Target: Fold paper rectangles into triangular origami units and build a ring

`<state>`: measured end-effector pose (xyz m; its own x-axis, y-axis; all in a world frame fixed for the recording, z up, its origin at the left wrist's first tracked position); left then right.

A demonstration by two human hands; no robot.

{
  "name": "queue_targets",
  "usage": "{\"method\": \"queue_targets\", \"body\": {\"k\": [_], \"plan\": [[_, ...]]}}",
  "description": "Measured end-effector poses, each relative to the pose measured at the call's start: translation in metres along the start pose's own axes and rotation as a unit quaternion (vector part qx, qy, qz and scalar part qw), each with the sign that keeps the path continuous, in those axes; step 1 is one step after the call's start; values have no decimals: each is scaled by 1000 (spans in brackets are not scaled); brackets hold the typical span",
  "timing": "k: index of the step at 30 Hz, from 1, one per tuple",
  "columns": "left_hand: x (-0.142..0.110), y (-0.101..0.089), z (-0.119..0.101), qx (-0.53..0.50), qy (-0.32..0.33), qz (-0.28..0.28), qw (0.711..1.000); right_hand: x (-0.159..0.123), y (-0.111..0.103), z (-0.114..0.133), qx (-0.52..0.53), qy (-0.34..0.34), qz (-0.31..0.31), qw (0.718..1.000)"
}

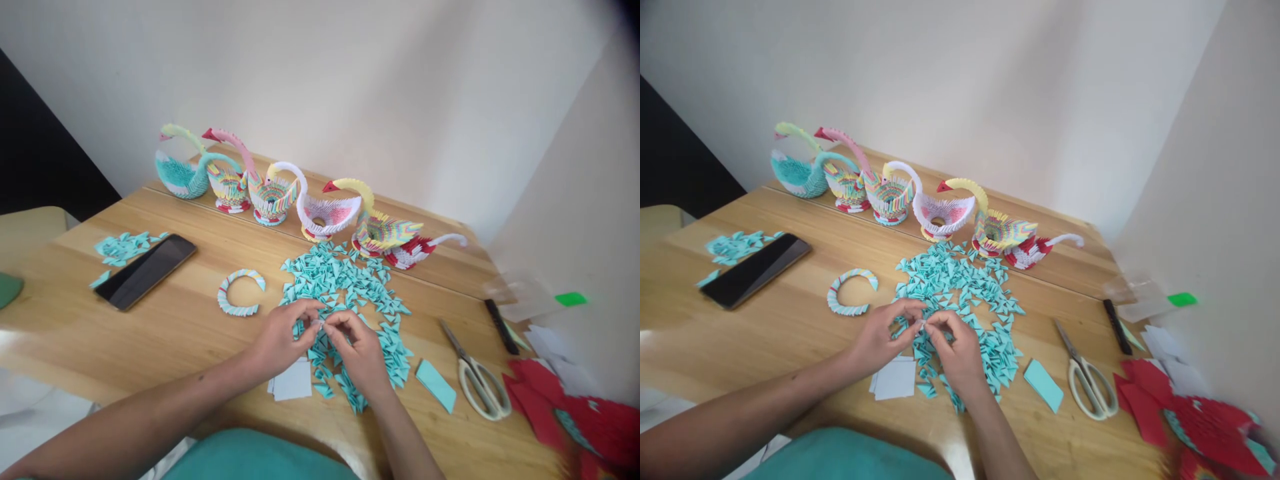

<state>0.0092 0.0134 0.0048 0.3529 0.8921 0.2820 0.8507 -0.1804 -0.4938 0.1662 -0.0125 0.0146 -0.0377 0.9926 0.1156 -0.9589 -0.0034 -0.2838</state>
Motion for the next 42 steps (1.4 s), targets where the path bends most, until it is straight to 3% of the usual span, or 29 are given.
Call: {"method": "queue_targets", "body": {"k": [5,15,21,25,28,31,35,38,42], "plan": [[-4,0,-1,53,44,-31,997,-1,3,-1,48,24,-7,999],[-6,3,2,100,76,-54,991,-6,7,0,-35,-13,-37,999],[-7,4,-1,139,160,-85,974,-4,8,-3,115,42,-33,992],[-7,4,-1,144,159,-93,972,-3,8,-9,181,86,-45,979],[-8,4,0,147,152,-80,974,-3,9,-10,166,74,-38,983],[-7,4,1,119,127,-48,984,-4,7,-9,71,28,-44,996],[-1,2,5,-34,-9,-6,999,-7,4,-7,-37,-30,-82,996],[5,1,8,-163,-103,52,980,-8,4,-5,-65,-63,-82,992],[7,0,9,-218,-143,95,961,-7,5,-2,-64,-92,-46,993]]}}
Point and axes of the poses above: each hand's wrist, its own x-axis towards the middle knuckle, its own y-axis out of the palm, z = x × y, the point moved 2 cm from there along x, towards the middle knuckle, and after that the axes turned 8 degrees about x, right-handed, at the moved point
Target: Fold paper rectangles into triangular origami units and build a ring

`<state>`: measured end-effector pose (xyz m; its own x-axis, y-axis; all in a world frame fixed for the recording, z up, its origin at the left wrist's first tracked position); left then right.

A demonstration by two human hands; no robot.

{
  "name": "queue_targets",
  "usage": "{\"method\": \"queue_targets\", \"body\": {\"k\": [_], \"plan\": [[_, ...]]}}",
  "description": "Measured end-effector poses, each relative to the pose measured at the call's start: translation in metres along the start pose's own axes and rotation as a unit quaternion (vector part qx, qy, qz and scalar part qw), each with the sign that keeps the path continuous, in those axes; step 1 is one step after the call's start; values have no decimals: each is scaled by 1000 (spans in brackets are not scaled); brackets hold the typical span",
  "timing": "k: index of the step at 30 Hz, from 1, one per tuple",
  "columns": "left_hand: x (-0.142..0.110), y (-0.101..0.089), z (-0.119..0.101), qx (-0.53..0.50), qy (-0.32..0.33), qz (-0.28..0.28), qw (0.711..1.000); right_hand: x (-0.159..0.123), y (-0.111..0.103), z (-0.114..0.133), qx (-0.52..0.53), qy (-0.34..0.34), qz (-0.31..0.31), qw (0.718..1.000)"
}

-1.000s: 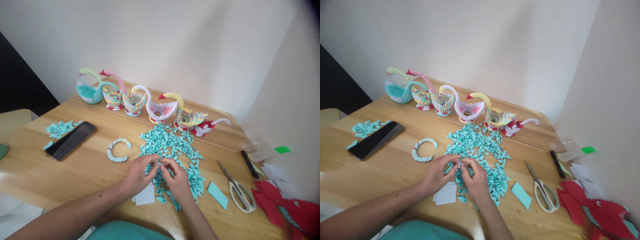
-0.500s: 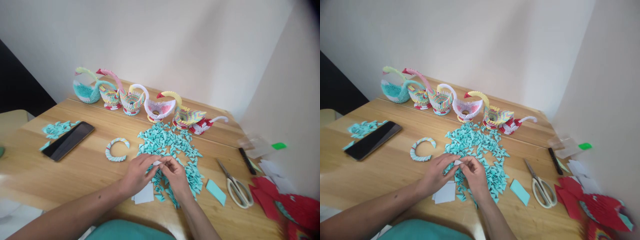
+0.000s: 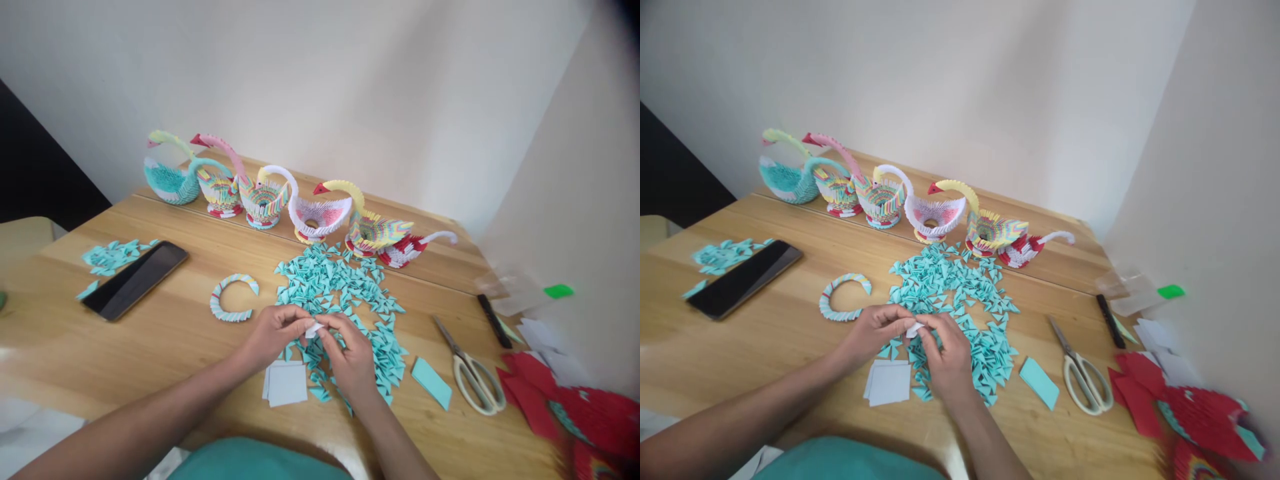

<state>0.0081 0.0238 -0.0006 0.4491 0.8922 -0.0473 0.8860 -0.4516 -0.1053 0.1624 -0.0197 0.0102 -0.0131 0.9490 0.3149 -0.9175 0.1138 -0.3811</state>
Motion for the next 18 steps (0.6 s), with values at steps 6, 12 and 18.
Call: {"method": "queue_targets", "body": {"k": [6,12,18], "plan": [[-2,3,4,38,-10,-36,999,-1,5,-2,25,38,-6,999],[1,2,4,24,-8,-36,999,-1,6,-5,92,106,-8,990],[2,0,5,-44,-6,-12,999,0,3,-6,102,93,-24,990]]}}
Point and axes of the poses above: each hand's wrist, its own x-axis towards the middle knuckle, its own y-axis out of the palm, z = x × y, the point moved 2 cm from there along x, towards the middle knuckle, and after that the axes turned 8 degrees about x, right-handed, at the moved point
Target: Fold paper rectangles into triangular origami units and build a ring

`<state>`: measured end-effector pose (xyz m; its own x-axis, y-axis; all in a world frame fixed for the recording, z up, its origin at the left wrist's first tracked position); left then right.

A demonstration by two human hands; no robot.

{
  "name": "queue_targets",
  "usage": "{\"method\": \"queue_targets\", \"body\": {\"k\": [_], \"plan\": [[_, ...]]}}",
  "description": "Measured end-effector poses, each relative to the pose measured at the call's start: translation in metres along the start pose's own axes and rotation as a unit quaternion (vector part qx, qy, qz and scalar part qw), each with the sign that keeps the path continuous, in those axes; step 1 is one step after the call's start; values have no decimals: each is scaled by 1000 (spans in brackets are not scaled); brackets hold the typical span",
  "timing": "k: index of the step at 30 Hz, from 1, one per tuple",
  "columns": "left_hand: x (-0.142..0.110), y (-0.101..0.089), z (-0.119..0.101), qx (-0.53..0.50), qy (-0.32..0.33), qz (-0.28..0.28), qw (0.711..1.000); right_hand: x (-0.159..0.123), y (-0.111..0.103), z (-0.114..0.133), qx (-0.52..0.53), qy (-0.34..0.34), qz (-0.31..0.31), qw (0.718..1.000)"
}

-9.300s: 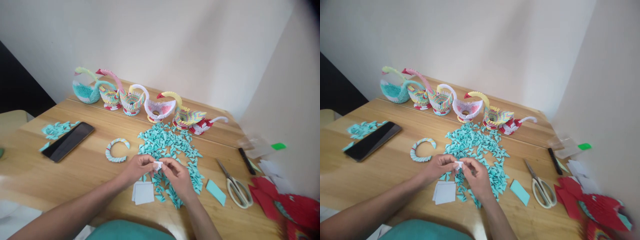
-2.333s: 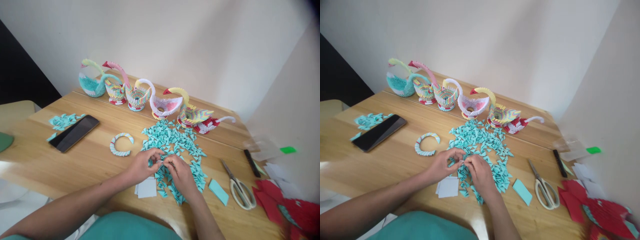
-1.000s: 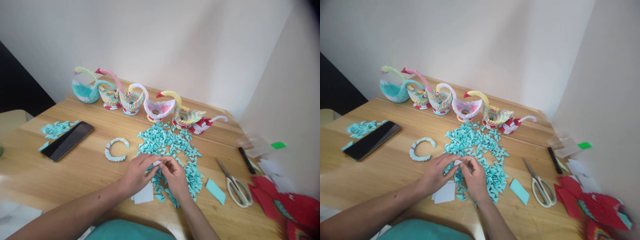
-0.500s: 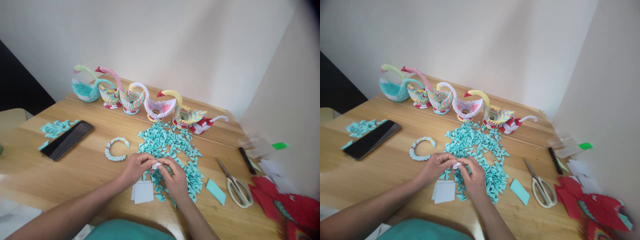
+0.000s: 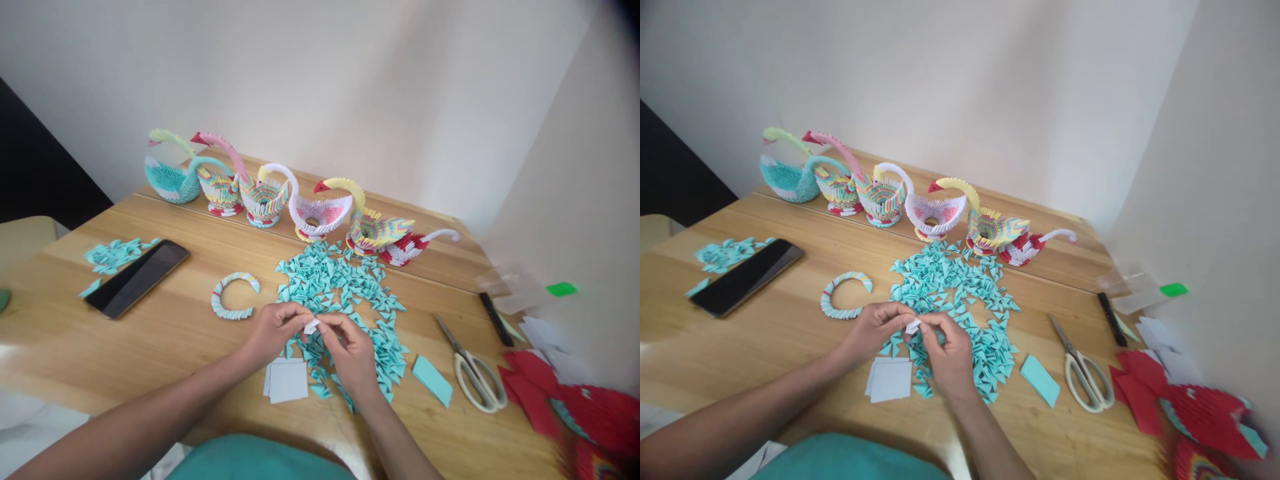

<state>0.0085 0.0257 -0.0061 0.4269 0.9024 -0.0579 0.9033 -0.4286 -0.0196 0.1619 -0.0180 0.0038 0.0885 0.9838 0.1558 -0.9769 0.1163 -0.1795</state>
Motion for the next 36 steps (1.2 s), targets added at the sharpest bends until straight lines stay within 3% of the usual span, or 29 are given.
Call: {"method": "queue_targets", "body": {"k": [6,16,23,27,36], "plan": [[-2,7,5,-131,-2,80,988,1,-1,3,41,-11,-67,997],[-5,8,5,52,78,23,995,2,2,-6,66,37,-23,997],[-6,11,1,-49,53,-14,997,-1,3,0,-29,-13,8,999],[-4,11,1,-72,30,-38,996,-2,6,-1,-23,-22,-8,999],[-4,9,-1,-28,-2,-21,999,-5,10,-9,13,-3,-22,1000]]}}
Point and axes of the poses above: each hand's wrist, its own x-axis towards the middle knuckle, its own y-axis out of the palm, z = x × y, the point moved 2 cm from there along x, towards the middle knuckle, and after that the axes turned 8 degrees about x, right-handed, at the moved point
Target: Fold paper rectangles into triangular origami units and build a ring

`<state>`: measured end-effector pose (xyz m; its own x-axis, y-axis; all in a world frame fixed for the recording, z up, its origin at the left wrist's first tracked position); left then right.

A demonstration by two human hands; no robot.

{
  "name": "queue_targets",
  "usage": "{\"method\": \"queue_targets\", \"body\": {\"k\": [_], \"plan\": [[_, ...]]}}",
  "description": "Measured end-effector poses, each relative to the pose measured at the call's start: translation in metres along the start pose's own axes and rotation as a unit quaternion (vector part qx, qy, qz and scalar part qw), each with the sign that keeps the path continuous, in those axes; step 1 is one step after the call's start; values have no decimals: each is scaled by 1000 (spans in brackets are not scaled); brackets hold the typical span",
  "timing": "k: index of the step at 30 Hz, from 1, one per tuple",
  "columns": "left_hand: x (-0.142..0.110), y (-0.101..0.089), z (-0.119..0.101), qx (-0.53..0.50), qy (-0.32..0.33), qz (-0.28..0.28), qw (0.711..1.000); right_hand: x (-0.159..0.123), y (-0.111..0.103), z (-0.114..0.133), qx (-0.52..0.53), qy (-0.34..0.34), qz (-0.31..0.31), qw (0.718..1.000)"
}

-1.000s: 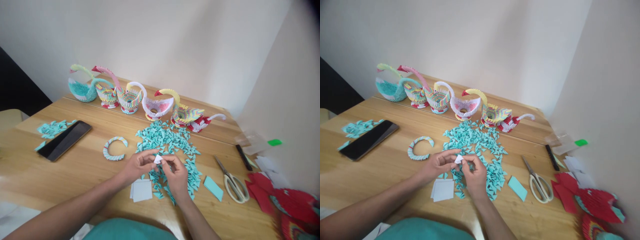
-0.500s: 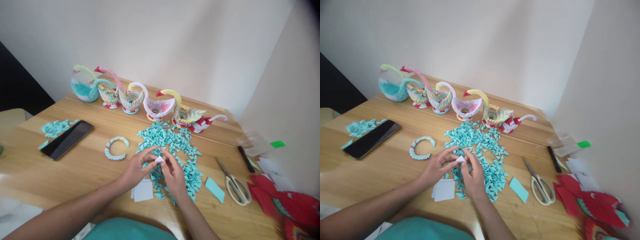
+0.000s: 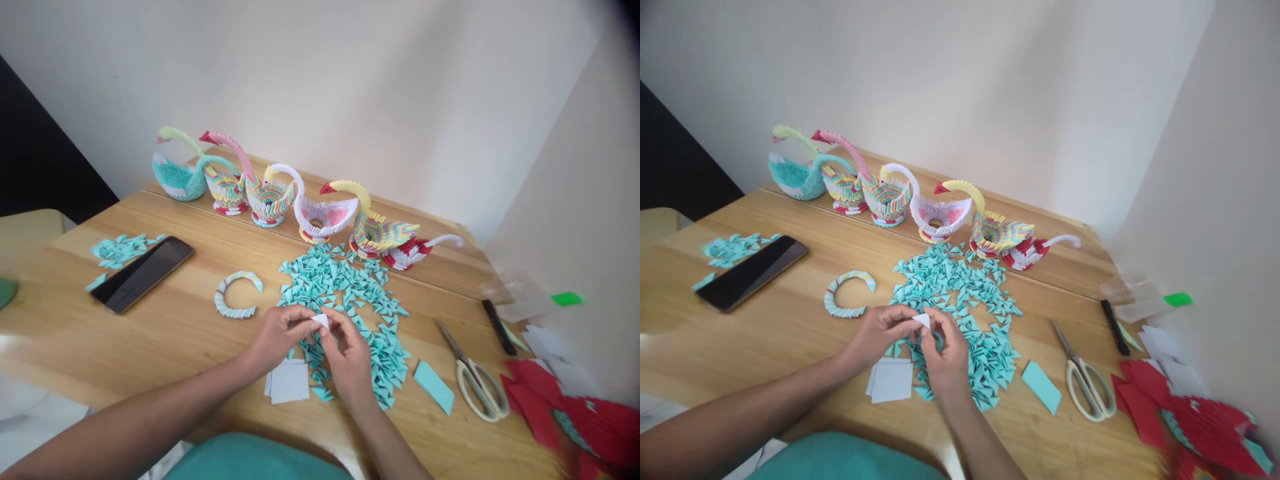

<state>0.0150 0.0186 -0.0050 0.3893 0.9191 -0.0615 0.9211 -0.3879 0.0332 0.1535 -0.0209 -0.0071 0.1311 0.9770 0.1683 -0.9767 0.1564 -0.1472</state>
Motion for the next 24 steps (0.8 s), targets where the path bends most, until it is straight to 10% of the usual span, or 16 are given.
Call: {"method": "queue_targets", "body": {"k": [24], "plan": [[-3,-2,-9,129,68,-35,989,1,0,8,-15,-6,14,1000]]}}
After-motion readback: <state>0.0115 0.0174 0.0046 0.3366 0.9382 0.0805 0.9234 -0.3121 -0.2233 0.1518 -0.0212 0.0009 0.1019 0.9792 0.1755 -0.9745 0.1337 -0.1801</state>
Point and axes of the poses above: each hand's wrist, its own x-axis towards the middle knuckle, its own y-axis out of the palm, z = x × y, the point moved 2 cm from there along x, towards the middle knuckle, and after that the axes turned 8 degrees about x, right-handed, at the moved point
